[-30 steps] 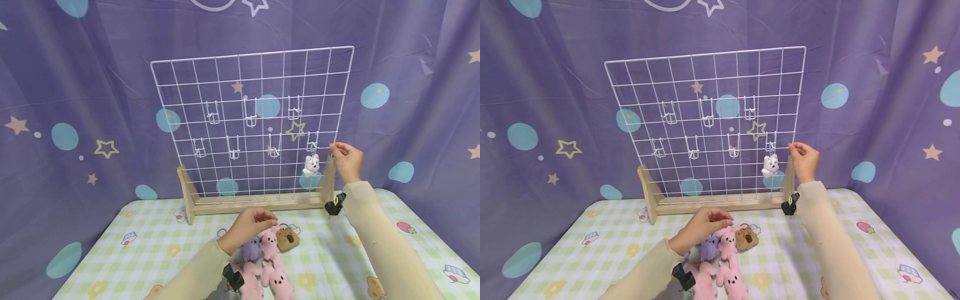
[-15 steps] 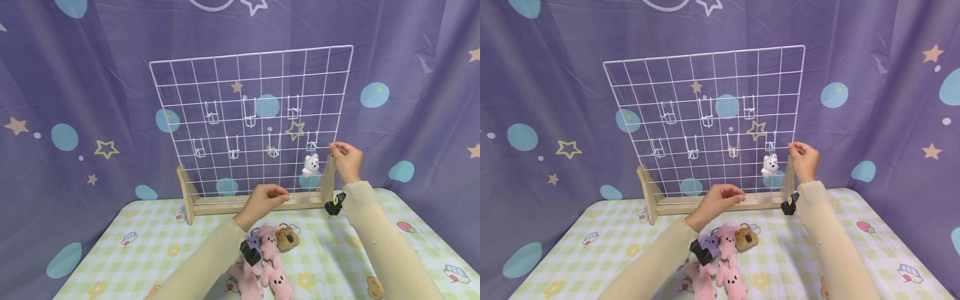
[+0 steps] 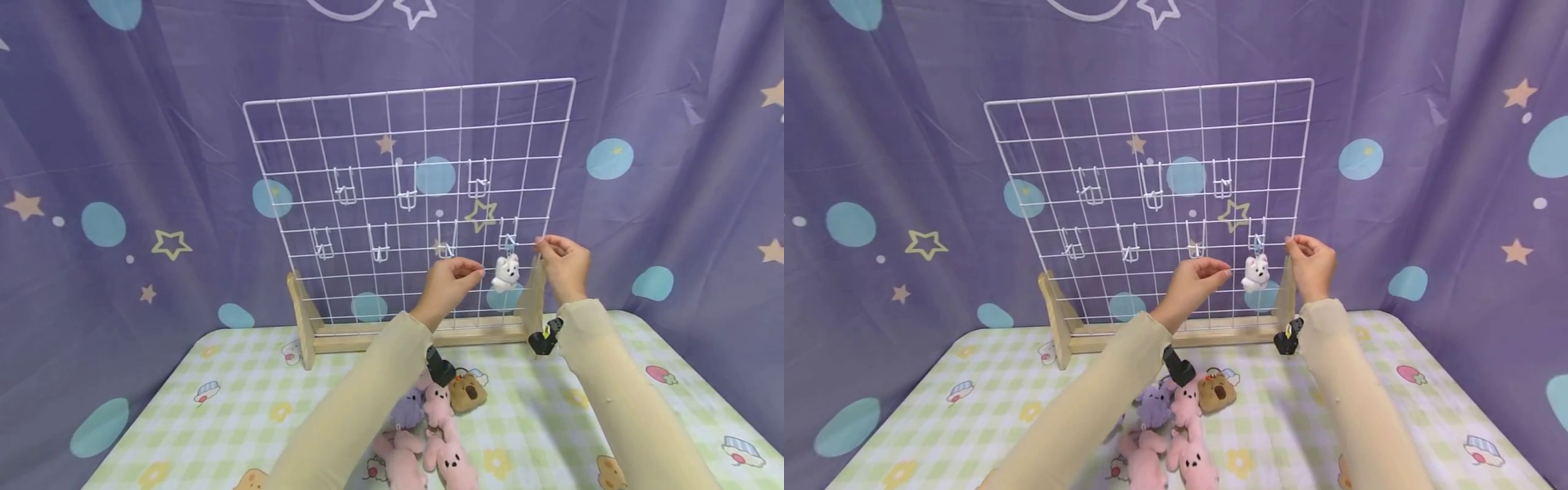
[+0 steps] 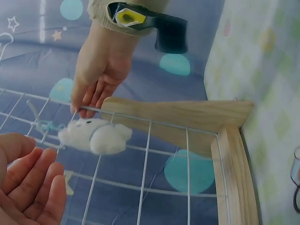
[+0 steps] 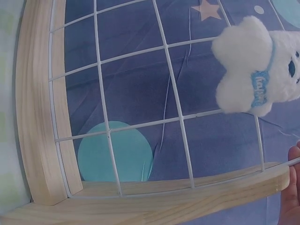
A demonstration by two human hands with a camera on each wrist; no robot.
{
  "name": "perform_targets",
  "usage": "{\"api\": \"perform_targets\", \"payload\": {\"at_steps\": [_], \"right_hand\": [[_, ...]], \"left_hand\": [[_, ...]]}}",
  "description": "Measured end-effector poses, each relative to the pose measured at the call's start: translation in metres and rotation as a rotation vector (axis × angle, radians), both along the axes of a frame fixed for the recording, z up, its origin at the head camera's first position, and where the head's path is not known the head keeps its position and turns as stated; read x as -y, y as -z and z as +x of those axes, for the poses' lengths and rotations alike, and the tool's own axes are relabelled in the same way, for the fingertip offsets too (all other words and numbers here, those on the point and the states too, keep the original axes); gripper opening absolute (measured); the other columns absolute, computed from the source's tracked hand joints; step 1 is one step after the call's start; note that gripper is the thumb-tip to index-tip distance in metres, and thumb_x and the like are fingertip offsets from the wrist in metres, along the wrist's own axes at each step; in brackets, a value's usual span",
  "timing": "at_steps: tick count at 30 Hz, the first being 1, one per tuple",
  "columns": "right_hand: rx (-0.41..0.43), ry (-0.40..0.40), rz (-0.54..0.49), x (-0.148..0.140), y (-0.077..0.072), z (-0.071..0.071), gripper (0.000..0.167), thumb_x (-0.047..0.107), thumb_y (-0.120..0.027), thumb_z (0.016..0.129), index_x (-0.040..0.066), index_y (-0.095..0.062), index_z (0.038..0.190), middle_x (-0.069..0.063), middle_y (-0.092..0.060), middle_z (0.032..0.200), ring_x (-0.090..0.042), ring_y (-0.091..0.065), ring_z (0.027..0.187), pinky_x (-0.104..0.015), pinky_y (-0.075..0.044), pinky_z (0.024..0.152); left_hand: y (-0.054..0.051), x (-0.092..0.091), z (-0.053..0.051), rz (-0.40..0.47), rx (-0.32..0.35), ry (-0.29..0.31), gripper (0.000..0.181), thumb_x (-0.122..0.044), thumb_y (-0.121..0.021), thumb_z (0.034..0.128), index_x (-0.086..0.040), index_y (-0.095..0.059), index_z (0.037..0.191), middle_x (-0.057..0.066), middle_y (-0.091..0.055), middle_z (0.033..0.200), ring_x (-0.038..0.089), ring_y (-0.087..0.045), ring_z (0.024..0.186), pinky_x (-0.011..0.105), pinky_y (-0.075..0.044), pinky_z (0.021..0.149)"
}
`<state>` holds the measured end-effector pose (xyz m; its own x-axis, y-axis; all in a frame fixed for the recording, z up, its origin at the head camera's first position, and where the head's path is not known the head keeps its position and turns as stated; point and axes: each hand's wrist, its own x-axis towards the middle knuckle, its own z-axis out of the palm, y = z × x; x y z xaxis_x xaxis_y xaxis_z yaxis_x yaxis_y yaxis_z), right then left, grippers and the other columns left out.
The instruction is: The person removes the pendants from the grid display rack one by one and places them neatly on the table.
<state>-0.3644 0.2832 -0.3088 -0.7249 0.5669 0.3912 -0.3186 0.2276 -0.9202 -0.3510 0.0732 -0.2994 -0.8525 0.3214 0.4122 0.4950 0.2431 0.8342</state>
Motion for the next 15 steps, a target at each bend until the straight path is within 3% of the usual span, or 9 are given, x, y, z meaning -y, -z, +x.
{"api": "perform_targets", "payload": {"at_steps": [5, 15], "right_hand": [[-0.038, 0.007, 0.002, 0.000, 0.001, -0.001, 0.024, 0.017, -0.067, 0.088, -0.005, -0.067, 0.097, 0.026, -0.060, 0.063, 0.001, -0.061, 0.068, -0.011, -0.045, 0.060], [-0.024, 0.021, 0.024, -0.001, 0.003, -0.002, 0.023, 0.018, -0.067, 0.088, -0.003, -0.068, 0.097, 0.028, -0.059, 0.062, 0.001, -0.061, 0.067, -0.011, -0.044, 0.058]], "left_hand": [[-0.003, -0.020, -0.002, 0.054, -0.014, -0.029, 0.012, -0.012, -0.068, 0.0866, -0.005, -0.071, 0.096, 0.005, -0.072, 0.088, 0.006, -0.061, 0.074, 0.017, -0.047, 0.065], [0.007, -0.048, -0.007, 0.110, -0.125, -0.127, 0.020, -0.011, -0.068, 0.0861, 0.000, -0.068, 0.103, 0.008, -0.071, 0.094, 0.011, -0.064, 0.080, 0.014, -0.046, 0.070]]}}
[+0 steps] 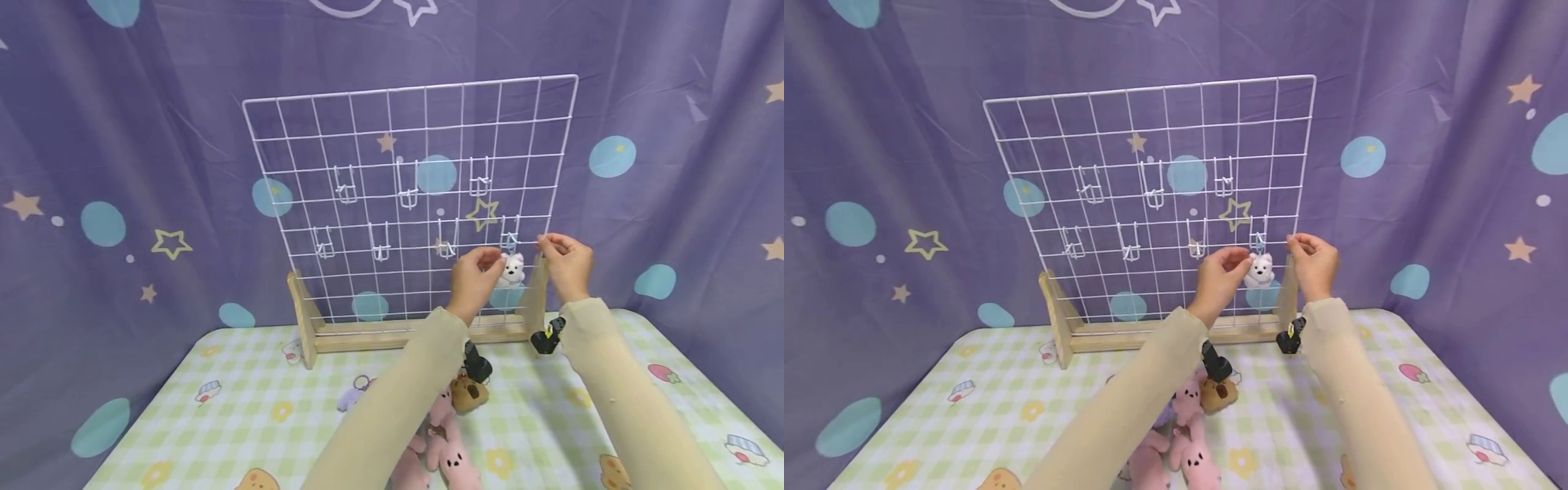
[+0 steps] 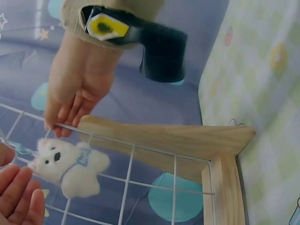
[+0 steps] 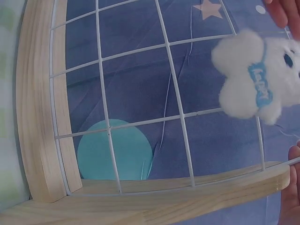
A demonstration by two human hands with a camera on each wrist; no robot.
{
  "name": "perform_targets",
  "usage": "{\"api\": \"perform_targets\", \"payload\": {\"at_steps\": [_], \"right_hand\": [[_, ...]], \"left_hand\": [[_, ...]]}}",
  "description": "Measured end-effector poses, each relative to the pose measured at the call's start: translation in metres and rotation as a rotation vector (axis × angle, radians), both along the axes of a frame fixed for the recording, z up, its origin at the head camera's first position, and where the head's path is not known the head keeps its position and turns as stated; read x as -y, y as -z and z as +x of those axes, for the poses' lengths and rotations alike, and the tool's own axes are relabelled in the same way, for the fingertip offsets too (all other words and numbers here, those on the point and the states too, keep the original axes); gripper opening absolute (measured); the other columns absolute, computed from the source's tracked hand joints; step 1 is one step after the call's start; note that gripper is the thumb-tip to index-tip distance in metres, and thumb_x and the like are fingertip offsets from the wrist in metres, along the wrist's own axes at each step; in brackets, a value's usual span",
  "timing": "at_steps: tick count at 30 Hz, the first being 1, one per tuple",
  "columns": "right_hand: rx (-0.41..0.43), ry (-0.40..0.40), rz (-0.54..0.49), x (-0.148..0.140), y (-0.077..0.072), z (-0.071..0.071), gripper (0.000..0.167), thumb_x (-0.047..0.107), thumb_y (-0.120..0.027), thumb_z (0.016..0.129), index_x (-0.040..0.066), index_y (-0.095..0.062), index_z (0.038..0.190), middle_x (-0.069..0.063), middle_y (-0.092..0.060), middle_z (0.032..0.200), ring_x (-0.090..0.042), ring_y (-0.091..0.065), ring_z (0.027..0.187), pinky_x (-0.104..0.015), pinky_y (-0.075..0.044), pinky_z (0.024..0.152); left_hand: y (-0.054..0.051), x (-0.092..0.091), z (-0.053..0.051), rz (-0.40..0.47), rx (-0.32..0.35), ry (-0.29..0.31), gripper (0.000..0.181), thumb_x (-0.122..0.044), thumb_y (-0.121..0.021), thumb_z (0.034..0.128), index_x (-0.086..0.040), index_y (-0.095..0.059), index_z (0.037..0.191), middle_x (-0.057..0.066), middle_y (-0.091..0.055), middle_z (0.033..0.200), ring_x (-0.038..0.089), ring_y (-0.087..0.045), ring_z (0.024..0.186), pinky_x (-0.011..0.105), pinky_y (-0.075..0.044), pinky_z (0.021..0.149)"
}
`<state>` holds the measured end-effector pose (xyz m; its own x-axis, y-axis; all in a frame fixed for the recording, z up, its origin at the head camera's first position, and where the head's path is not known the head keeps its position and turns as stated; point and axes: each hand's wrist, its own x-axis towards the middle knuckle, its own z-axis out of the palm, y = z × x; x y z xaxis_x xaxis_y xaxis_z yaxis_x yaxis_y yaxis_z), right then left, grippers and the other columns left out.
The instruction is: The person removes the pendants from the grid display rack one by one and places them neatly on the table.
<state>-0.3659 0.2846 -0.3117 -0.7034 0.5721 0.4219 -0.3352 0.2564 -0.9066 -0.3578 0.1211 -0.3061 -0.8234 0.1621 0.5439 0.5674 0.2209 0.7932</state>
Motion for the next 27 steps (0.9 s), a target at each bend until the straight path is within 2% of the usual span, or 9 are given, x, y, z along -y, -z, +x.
{"api": "perform_targets", "payload": {"at_steps": [8, 14, 19, 23, 27], "right_hand": [[-0.011, -0.004, -0.013, -0.002, -0.001, 0.001, 0.023, 0.016, -0.068, 0.087, -0.005, -0.068, 0.098, 0.026, -0.060, 0.062, -0.002, -0.063, 0.068, -0.011, -0.045, 0.058], [-0.012, -0.004, 0.013, 0.000, -0.003, 0.001, 0.026, 0.018, -0.068, 0.087, -0.005, -0.067, 0.099, 0.028, -0.058, 0.062, 0.002, -0.060, 0.066, -0.010, -0.045, 0.059], [-0.017, -0.005, 0.012, 0.000, -0.001, 0.000, 0.026, 0.017, -0.068, 0.087, -0.006, -0.067, 0.098, 0.028, -0.058, 0.061, 0.003, -0.059, 0.064, -0.010, -0.044, 0.057], [-0.007, -0.014, 0.013, -0.002, 0.000, -0.002, 0.026, 0.018, -0.068, 0.087, -0.006, -0.067, 0.099, 0.027, -0.059, 0.062, -0.001, -0.061, 0.066, -0.010, -0.045, 0.057], [-0.008, -0.015, 0.019, -0.002, 0.001, -0.003, 0.026, 0.018, -0.068, 0.087, -0.006, -0.067, 0.098, 0.027, -0.059, 0.062, -0.002, -0.062, 0.068, -0.011, -0.045, 0.058]], "left_hand": [[-0.003, -0.009, -0.006, 0.015, -0.008, -0.046, 0.017, -0.014, -0.070, 0.0851, -0.005, -0.070, 0.099, 0.005, -0.072, 0.092, 0.008, -0.063, 0.079, 0.014, -0.047, 0.070], [-0.008, -0.019, -0.008, 0.056, 0.053, -0.054, 0.015, -0.014, -0.071, 0.0841, -0.005, -0.071, 0.095, 0.005, -0.071, 0.086, 0.003, -0.058, 0.070, 0.013, -0.047, 0.065], [-0.008, -0.026, -0.010, 0.115, 0.076, -0.082, 0.014, -0.014, -0.072, 0.0828, -0.003, -0.073, 0.091, 0.007, -0.071, 0.080, 0.001, -0.055, 0.063, 0.013, -0.045, 0.058], [-0.006, -0.029, -0.012, 0.198, 0.139, -0.055, 0.014, -0.015, -0.072, 0.0829, -0.003, -0.073, 0.091, 0.007, -0.071, 0.079, 0.001, -0.055, 0.062, 0.015, -0.046, 0.058], [-0.009, -0.029, -0.012, 0.241, 0.191, -0.027, 0.014, -0.013, -0.074, 0.0816, -0.002, -0.073, 0.090, 0.007, -0.071, 0.081, 0.002, -0.056, 0.064, 0.016, -0.047, 0.060]]}}
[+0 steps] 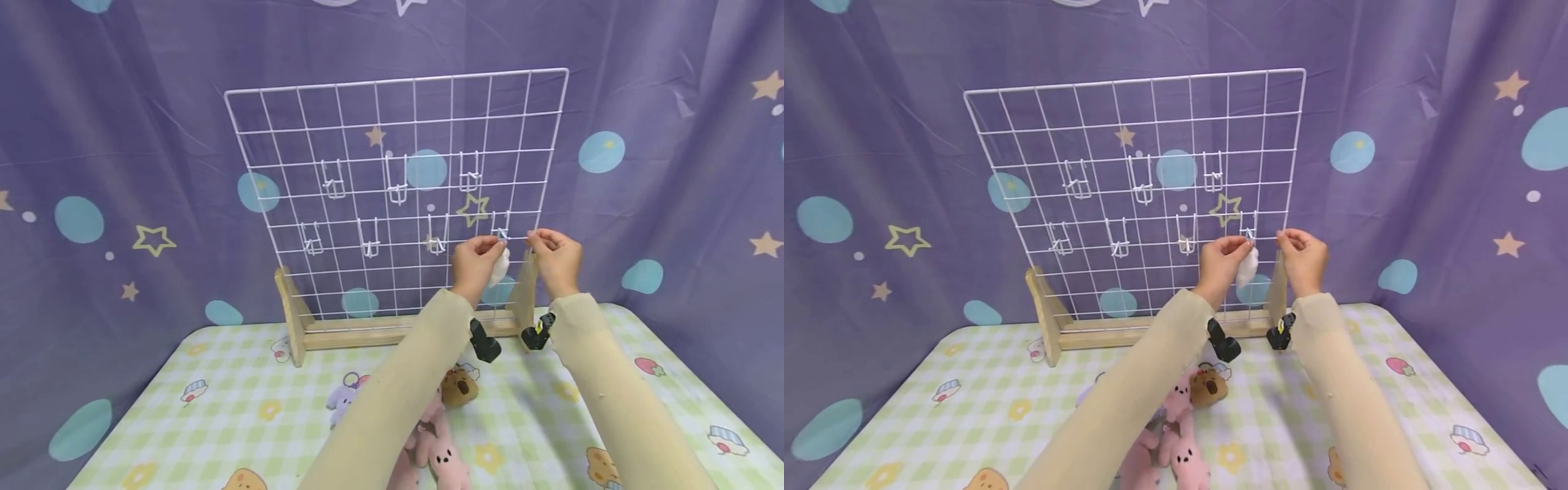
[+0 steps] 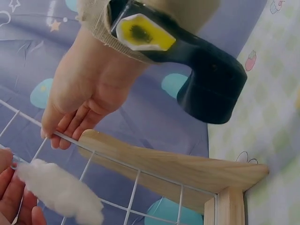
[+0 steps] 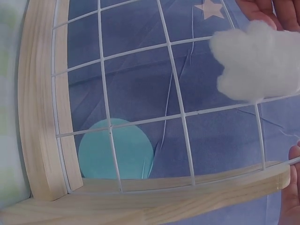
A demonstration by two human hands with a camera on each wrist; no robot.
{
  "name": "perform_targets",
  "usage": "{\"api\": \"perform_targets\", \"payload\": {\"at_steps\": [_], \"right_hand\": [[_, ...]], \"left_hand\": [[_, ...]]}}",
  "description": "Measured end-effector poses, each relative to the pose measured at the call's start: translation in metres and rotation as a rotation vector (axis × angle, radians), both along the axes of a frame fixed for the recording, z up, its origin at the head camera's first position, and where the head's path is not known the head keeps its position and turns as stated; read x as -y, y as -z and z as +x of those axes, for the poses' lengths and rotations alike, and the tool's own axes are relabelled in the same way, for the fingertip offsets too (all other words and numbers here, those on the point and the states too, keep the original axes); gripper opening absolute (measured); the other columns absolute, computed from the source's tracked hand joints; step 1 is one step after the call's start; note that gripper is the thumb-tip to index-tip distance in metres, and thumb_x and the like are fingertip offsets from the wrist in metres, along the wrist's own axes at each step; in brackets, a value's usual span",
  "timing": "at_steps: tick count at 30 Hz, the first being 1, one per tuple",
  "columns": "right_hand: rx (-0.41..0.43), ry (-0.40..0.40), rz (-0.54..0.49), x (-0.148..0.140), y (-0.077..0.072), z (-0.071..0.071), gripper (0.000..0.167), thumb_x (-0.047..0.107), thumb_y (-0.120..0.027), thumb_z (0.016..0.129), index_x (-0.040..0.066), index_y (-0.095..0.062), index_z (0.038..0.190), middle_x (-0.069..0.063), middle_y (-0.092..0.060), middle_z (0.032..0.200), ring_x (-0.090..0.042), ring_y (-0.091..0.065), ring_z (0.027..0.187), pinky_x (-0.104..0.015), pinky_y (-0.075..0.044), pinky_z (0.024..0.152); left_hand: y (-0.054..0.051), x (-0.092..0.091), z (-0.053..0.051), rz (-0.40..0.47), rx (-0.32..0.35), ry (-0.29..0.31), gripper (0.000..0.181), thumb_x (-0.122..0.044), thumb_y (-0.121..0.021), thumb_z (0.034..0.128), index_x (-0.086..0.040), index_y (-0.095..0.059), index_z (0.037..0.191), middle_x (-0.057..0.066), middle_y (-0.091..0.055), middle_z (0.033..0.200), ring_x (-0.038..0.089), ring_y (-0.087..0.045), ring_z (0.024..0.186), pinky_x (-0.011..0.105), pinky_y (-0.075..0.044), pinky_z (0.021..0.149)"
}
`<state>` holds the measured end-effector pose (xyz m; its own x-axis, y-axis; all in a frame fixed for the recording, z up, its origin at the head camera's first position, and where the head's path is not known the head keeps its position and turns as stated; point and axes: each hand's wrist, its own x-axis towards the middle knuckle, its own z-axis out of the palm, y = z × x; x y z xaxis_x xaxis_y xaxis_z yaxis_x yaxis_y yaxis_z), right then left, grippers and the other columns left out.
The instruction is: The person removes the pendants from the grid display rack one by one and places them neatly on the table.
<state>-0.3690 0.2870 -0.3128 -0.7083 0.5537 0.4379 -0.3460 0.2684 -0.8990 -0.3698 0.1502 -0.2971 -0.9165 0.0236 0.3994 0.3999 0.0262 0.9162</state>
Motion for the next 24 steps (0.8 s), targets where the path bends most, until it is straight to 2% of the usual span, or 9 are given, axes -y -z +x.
{"api": "perform_targets", "payload": {"at_steps": [8, 15, 24], "right_hand": [[-0.012, 0.006, 0.015, 0.000, 0.000, 0.000, 0.026, 0.017, -0.068, 0.087, -0.007, -0.067, 0.098, 0.028, -0.058, 0.061, 0.002, -0.059, 0.064, -0.010, -0.044, 0.057], [-0.014, 0.006, 0.001, 0.001, 0.000, 0.001, 0.027, 0.018, -0.068, 0.087, -0.006, -0.067, 0.098, 0.027, -0.059, 0.061, 0.001, -0.060, 0.065, -0.010, -0.044, 0.057], [-0.039, 0.000, -0.005, 0.002, -0.001, 0.001, 0.023, 0.014, -0.068, 0.087, -0.007, -0.066, 0.097, 0.027, -0.059, 0.061, 0.003, -0.059, 0.064, -0.010, -0.045, 0.058]], "left_hand": [[-0.004, 0.004, 0.002, -0.045, 0.023, 0.015, 0.013, -0.015, -0.074, 0.0812, -0.005, -0.073, 0.089, 0.002, -0.070, 0.079, 0.001, -0.055, 0.063, 0.015, -0.047, 0.059], [-0.007, 0.008, 0.010, -0.089, -0.039, 0.034, 0.013, -0.017, -0.073, 0.0826, -0.006, -0.073, 0.091, 0.000, -0.070, 0.078, 0.001, -0.057, 0.064, 0.017, -0.049, 0.058], [-0.010, 0.017, 0.021, -0.088, -0.086, 0.053, 0.013, -0.012, -0.073, 0.0820, -0.001, -0.072, 0.090, 0.007, -0.071, 0.080, -0.001, -0.056, 0.061, 0.015, -0.048, 0.057]]}}
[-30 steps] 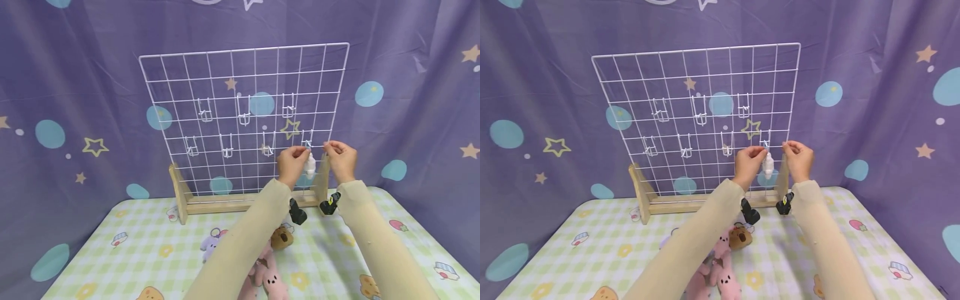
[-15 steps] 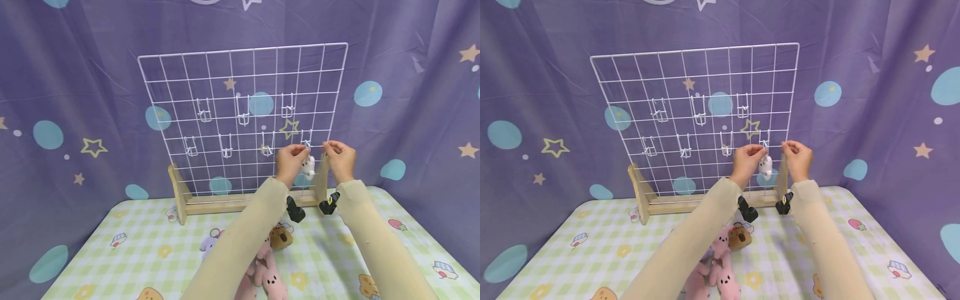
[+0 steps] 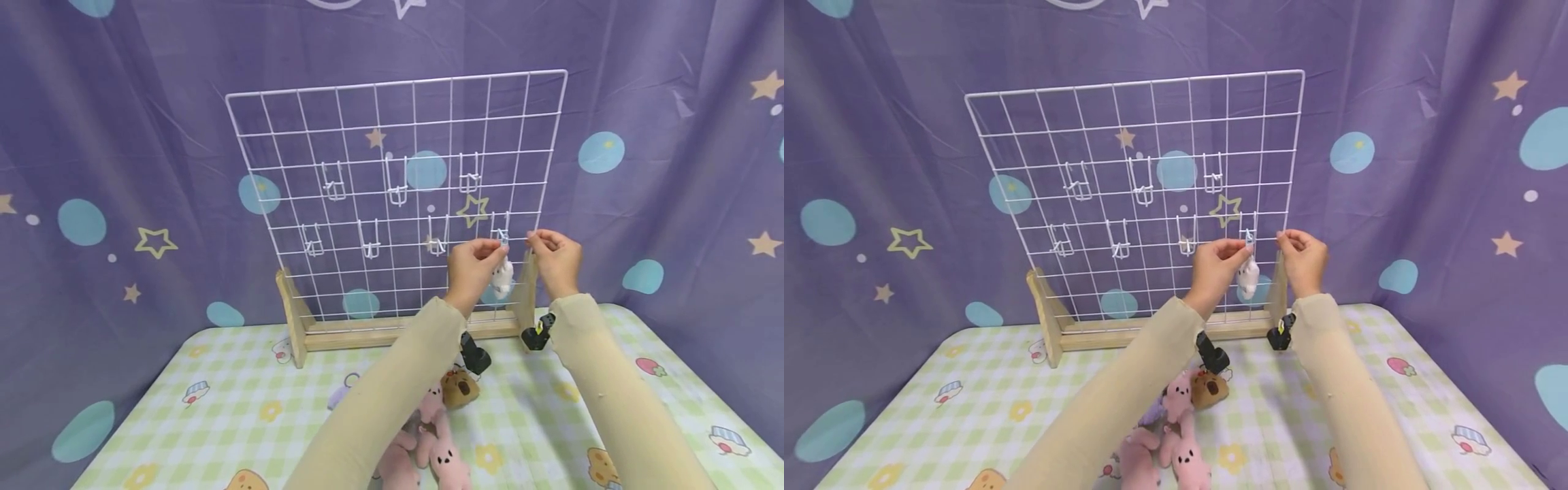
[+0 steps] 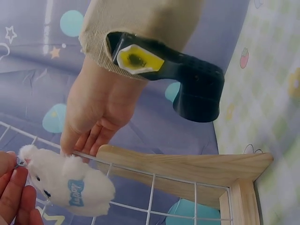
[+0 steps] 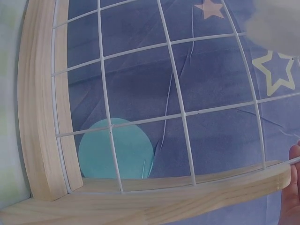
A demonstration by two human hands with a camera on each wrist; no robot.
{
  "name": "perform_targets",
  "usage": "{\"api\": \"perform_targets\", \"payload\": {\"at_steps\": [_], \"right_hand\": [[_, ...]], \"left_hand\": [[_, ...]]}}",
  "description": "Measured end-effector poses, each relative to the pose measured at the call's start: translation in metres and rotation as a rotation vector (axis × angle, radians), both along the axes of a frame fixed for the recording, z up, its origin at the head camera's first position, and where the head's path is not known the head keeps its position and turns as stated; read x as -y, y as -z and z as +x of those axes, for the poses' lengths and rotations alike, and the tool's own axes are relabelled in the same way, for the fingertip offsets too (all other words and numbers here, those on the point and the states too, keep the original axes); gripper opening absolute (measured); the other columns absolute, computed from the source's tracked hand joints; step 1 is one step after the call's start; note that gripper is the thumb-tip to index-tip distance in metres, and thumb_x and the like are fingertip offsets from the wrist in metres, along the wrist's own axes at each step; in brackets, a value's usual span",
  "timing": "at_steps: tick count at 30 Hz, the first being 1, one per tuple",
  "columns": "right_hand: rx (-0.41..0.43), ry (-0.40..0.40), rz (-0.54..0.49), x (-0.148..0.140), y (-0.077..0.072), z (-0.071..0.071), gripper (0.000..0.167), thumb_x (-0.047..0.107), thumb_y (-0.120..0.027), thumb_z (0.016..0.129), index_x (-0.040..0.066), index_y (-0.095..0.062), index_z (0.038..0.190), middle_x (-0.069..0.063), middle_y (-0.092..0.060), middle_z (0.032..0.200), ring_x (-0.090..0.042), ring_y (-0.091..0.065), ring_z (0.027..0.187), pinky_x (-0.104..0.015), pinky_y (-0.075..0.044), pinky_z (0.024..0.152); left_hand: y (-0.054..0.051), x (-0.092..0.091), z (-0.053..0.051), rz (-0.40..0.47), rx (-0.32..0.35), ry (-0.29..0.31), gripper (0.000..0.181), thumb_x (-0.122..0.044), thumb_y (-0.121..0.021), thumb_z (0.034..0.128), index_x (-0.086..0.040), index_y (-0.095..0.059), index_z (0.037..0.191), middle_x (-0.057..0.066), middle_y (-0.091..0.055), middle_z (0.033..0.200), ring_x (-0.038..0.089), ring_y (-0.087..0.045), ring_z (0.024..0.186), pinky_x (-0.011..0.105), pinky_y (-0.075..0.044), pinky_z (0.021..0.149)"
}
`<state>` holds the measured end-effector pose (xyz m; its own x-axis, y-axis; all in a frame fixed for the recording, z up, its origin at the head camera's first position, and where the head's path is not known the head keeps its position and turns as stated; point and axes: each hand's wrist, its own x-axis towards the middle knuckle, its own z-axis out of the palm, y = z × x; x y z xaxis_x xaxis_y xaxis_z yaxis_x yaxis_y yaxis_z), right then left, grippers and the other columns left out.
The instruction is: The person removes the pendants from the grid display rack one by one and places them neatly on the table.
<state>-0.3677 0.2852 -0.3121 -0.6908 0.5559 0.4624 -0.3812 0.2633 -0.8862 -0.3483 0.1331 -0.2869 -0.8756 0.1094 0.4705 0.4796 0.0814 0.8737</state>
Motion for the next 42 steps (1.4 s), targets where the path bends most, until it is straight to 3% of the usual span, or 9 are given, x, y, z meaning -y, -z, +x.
{"api": "perform_targets", "payload": {"at_steps": [11, 21, 26, 31, 36, 42], "right_hand": [[0.023, -0.007, -0.008, 0.002, 0.001, 0.004, 0.025, 0.016, -0.068, 0.087, -0.006, -0.067, 0.099, 0.027, -0.059, 0.063, 0.000, -0.062, 0.067, -0.010, -0.045, 0.061], [0.019, -0.016, 0.000, -0.001, 0.001, 0.004, 0.027, 0.017, -0.068, 0.087, -0.007, -0.067, 0.099, 0.026, -0.060, 0.063, 0.003, -0.060, 0.065, -0.010, -0.045, 0.060], [0.028, -0.033, -0.023, -0.001, 0.000, 0.006, 0.025, 0.015, -0.068, 0.087, -0.007, -0.066, 0.100, 0.026, -0.060, 0.062, 0.003, -0.060, 0.065, -0.010, -0.045, 0.060], [0.018, -0.052, -0.039, 0.001, -0.001, 0.007, 0.023, 0.013, -0.067, 0.087, -0.007, -0.065, 0.098, 0.026, -0.061, 0.061, 0.003, -0.061, 0.064, -0.009, -0.046, 0.060], [0.017, -0.060, -0.052, 0.001, -0.004, 0.005, 0.023, 0.011, -0.067, 0.087, -0.008, -0.065, 0.098, 0.024, -0.061, 0.060, 0.004, -0.060, 0.062, -0.009, -0.045, 0.057], [0.034, -0.079, -0.097, 0.000, -0.005, 0.002, 0.022, 0.009, -0.067, 0.087, -0.009, -0.064, 0.100, 0.023, -0.061, 0.060, 0.004, -0.059, 0.061, -0.009, -0.045, 0.056]], "left_hand": [[0.001, 0.008, 0.015, -0.041, -0.013, 0.065, 0.013, -0.016, -0.073, 0.0824, -0.006, -0.073, 0.091, 0.003, -0.072, 0.081, -0.001, -0.059, 0.065, 0.016, -0.049, 0.061], [0.009, 0.026, 0.047, -0.136, -0.077, 0.169, 0.013, -0.014, -0.072, 0.0831, -0.004, -0.073, 0.091, 0.004, -0.072, 0.079, -0.001, -0.059, 0.065, 0.017, -0.051, 0.060], [0.020, 0.039, 0.063, -0.220, -0.131, 0.224, 0.011, -0.013, -0.071, 0.0839, -0.004, -0.073, 0.089, 0.003, -0.072, 0.079, -0.002, -0.057, 0.061, 0.016, -0.050, 0.058], [0.037, 0.056, 0.082, -0.292, -0.122, 0.280, 0.010, -0.015, -0.071, 0.0840, -0.007, -0.073, 0.088, -0.002, -0.072, 0.082, -0.004, -0.055, 0.063, 0.017, -0.050, 0.060], [0.055, 0.071, 0.101, -0.315, -0.056, 0.329, 0.011, -0.018, -0.071, 0.0838, -0.008, -0.074, 0.088, -0.004, -0.072, 0.081, -0.006, -0.058, 0.071, 0.016, -0.048, 0.070], [0.076, 0.086, 0.115, -0.279, 0.051, 0.391, 0.010, -0.015, -0.072, 0.0834, -0.007, -0.074, 0.089, 0.003, -0.072, 0.082, -0.003, -0.058, 0.068, 0.018, -0.049, 0.067]]}}
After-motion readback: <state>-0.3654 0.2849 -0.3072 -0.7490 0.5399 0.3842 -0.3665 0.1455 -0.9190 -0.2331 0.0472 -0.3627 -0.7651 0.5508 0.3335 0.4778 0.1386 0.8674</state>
